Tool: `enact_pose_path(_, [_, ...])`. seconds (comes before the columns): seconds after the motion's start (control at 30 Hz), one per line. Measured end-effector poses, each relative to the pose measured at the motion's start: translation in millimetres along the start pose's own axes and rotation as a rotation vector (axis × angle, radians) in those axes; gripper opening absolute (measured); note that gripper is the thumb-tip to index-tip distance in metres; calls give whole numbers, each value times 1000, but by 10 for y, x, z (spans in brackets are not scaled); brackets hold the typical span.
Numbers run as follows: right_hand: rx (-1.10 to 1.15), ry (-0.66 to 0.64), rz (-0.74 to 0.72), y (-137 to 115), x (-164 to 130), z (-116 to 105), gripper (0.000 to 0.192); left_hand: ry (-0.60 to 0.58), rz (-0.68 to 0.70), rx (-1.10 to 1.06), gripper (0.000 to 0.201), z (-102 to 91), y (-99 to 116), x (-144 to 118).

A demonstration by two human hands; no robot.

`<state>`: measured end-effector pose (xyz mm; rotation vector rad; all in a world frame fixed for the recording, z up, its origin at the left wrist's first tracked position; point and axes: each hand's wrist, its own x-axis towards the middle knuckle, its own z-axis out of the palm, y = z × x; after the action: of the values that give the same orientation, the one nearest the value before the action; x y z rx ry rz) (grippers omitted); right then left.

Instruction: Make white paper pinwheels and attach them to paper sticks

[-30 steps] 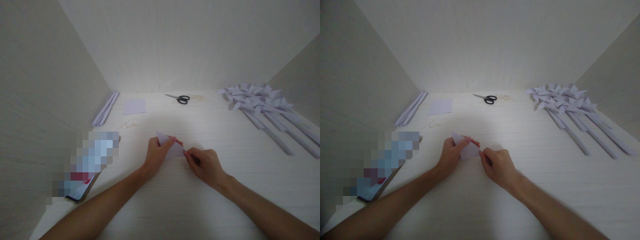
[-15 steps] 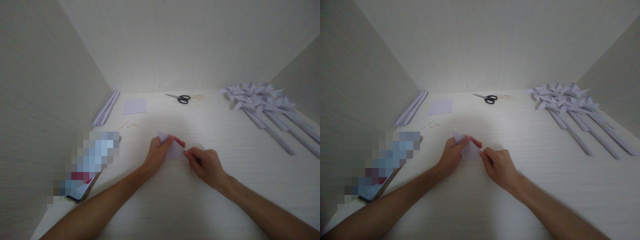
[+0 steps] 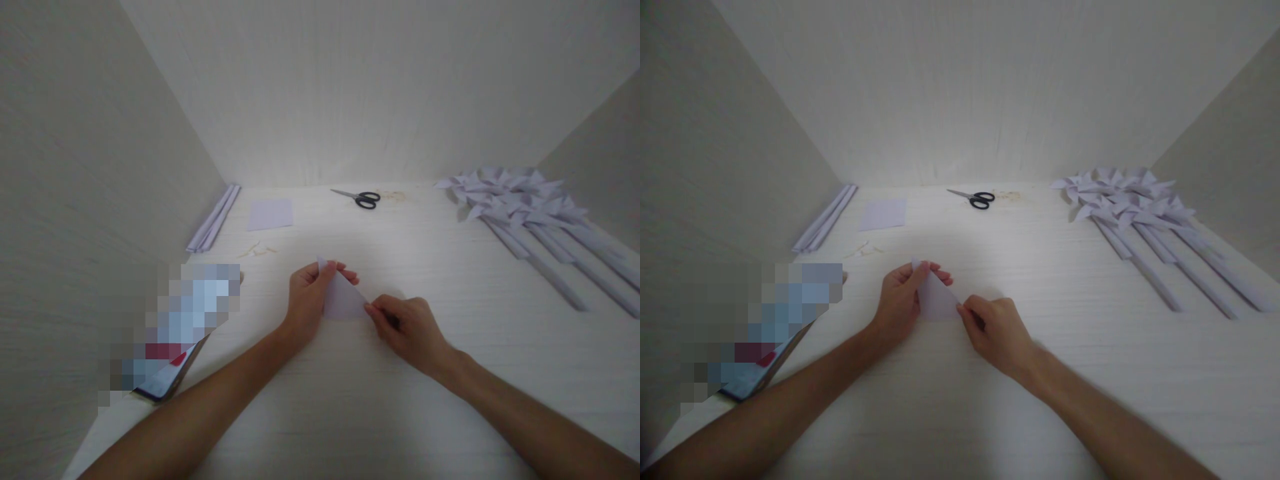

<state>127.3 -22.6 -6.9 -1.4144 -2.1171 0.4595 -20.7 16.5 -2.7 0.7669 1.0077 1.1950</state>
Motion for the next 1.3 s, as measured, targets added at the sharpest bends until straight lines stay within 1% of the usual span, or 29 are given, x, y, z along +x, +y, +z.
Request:
enact_pose_path(0.07, [36, -13, 2, -5, 0, -6, 32, -23, 17, -1, 27, -6, -6, 1])
enact_pose_path(0.23, [257, -189, 59, -12, 30, -40, 30, -87, 24, 72, 28, -14, -14, -19])
enact_pose_path(0.33, [382, -234, 114, -14, 60, -41, 30, -155, 23, 124, 28, -1, -26, -56])
enact_pose_path(0.4, [429, -212, 147, -14, 78, -27, 33, -183, 24, 140, 28, 9, -41, -79])
enact_pose_path(0.47, [435, -167, 174, -9, 89, -6, 34, -185, 18, 124, 28, 15, -57, -90])
enact_pose_path(0.57, [443, -131, 189, 7, 96, 17, 32, -189, -35, 51, 26, 15, -75, -81])
enact_pose_path(0.73, [430, -118, 163, 9, 93, -5, 31, -187, -121, -75, 24, 22, -59, -61])
enact_pose_path(0.9, [365, -83, 112, -9, 85, -34, 30, -165, -253, -166, 21, 46, -13, -64])
enact_pose_path(0.97, [353, -73, 101, -2, 84, -28, 30, -181, -266, -175, 21, 45, -6, -58])
enact_pose_path(1.03, [346, -71, 110, 11, 85, -18, 30, -200, -231, -149, 22, 36, -10, -47])
enact_pose_path(1.13, [320, -74, 114, 23, 95, -7, 30, -212, -122, -62, 19, 18, -24, -30])
enact_pose_path(1.23, [285, -83, 75, 17, 110, -10, 30, -165, -21, 4, 18, 6, -38, -17])
enact_pose_path(1.3, [275, -83, 64, 6, 117, -14, 29, -128, 17, 23, 19, 2, -45, -8])
